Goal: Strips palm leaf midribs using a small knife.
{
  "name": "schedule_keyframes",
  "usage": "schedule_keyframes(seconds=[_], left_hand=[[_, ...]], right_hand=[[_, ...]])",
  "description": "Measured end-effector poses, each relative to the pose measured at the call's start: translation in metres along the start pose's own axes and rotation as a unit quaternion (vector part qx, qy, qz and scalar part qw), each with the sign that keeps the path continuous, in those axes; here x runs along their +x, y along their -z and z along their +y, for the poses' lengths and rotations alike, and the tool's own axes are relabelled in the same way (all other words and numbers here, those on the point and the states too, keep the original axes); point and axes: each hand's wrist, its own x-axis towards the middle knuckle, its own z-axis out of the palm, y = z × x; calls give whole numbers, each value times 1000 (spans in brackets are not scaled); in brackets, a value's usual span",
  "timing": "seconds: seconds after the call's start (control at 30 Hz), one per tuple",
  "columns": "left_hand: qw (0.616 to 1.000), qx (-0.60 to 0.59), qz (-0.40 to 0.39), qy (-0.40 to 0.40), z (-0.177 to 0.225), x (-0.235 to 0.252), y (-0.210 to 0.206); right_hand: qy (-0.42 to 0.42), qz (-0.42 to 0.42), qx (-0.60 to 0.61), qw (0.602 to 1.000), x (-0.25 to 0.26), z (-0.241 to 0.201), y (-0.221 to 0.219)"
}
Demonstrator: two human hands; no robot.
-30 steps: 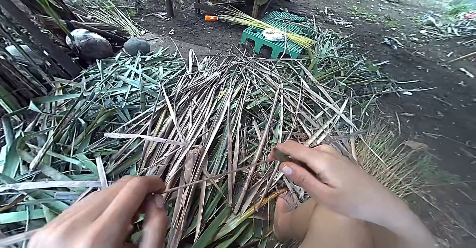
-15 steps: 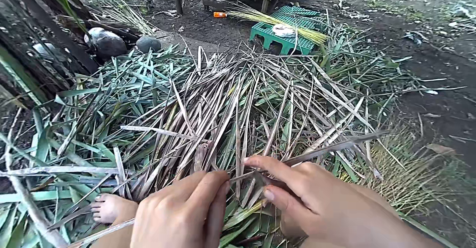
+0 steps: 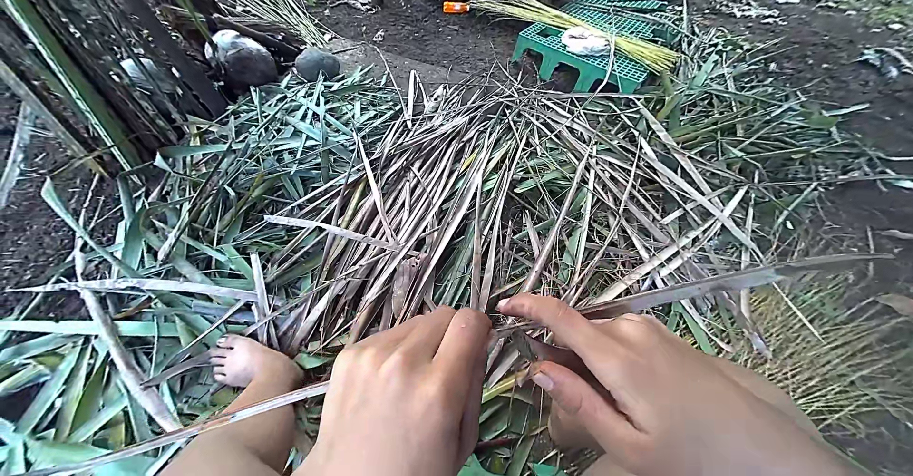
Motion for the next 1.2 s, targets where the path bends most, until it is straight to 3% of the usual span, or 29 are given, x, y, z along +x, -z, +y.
schedule_keyframes(seconds=[0.4, 0.77, 1.2], left_hand=[[1000, 23, -9, -1, 6, -2, -2], [998, 63, 10, -9, 12, -2, -3], [999, 34, -17, 13, 12, -2, 0]], right_hand=[[21, 31, -82, 996, -2, -9, -8], [8, -31, -33, 999, -4, -10, 4], [38, 65, -143, 987, -4, -11, -12]])
